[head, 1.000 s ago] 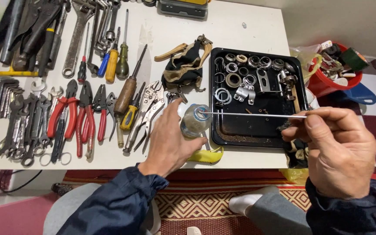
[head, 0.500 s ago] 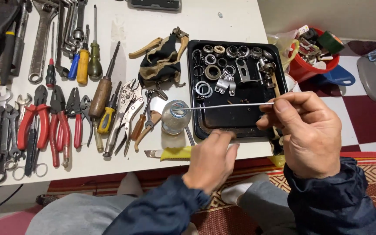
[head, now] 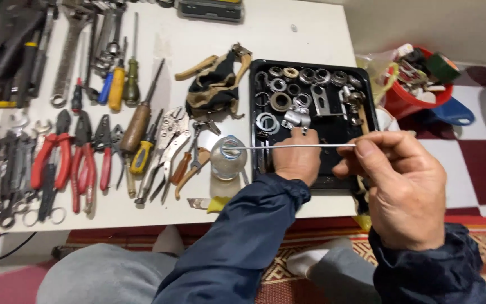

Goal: The person sits at a workbench and cleans small metal parts using a wire brush and a liquid from a plastic bottle. They repeatedly dip the brush into the bottle, scrub the parts, and wipe them with a cloth.

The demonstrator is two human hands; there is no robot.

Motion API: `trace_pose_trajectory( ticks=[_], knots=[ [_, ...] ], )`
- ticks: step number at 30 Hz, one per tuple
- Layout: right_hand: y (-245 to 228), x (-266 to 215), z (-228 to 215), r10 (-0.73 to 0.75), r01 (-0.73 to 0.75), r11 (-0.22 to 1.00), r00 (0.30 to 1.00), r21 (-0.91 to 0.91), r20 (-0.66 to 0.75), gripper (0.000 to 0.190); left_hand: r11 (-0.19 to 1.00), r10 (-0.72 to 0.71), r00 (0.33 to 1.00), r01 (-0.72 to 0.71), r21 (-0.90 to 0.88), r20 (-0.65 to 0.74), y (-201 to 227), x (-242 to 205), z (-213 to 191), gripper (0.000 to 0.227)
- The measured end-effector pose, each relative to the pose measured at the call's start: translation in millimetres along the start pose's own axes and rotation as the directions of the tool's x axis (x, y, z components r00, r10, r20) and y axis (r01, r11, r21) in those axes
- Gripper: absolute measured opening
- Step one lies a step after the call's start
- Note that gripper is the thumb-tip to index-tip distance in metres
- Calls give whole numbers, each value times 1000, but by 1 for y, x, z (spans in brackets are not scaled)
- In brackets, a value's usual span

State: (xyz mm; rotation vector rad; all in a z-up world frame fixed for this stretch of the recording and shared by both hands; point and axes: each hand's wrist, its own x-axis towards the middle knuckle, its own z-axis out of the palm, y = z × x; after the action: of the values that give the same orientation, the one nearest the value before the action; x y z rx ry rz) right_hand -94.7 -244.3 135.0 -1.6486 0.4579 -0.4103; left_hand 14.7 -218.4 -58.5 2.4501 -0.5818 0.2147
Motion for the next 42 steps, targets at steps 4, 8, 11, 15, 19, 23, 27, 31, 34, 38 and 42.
trace_pose_trajectory(
  ticks=[4,8,11,15,19,23,27,31,34,38,42],
  knots=[
    [5,2,0,14,-14,1000,1000,-3,2,16,999,-32,999,33,37,-19,3,8,3,7],
    [7,2,-1,-15,15,1000,1000,-7,11,14,997,-76,990,71,41,122,3,8,4,10],
    [8,1,-2,-15,16,1000,1000,-22,17,14,996,-91,987,88,26,134,2,7,8,11],
    [11,1,-2,-30,30,999,999,-11,23,15,995,-95,980,95,8,174,0,9,2,12],
    [11,1,-2,-39,39,999,999,-25,24,14,994,-110,982,111,-1,156,-2,8,2,11],
    [10,1,-2,-47,48,997,998,-57,29,14,994,-110,991,109,11,75,-2,7,6,9],
    [12,-1,-3,-74,75,996,997,-51,31,13,990,-118,990,123,75,-75,-4,6,21,2],
    [16,1,-7,-87,88,995,995,-40,39,13,985,-132,989,139,107,-64,-4,9,17,4],
    [18,1,-9,-74,74,997,996,-6,41,13,979,-136,988,145,142,-71,-5,10,16,7],
    [18,1,-9,-76,77,997,996,-15,36,13,976,-202,979,199,84,24,-6,11,12,7],
    [17,1,-9,-77,78,997,996,-26,35,13,975,-224,968,224,16,116,-6,13,3,10]
  ],
)
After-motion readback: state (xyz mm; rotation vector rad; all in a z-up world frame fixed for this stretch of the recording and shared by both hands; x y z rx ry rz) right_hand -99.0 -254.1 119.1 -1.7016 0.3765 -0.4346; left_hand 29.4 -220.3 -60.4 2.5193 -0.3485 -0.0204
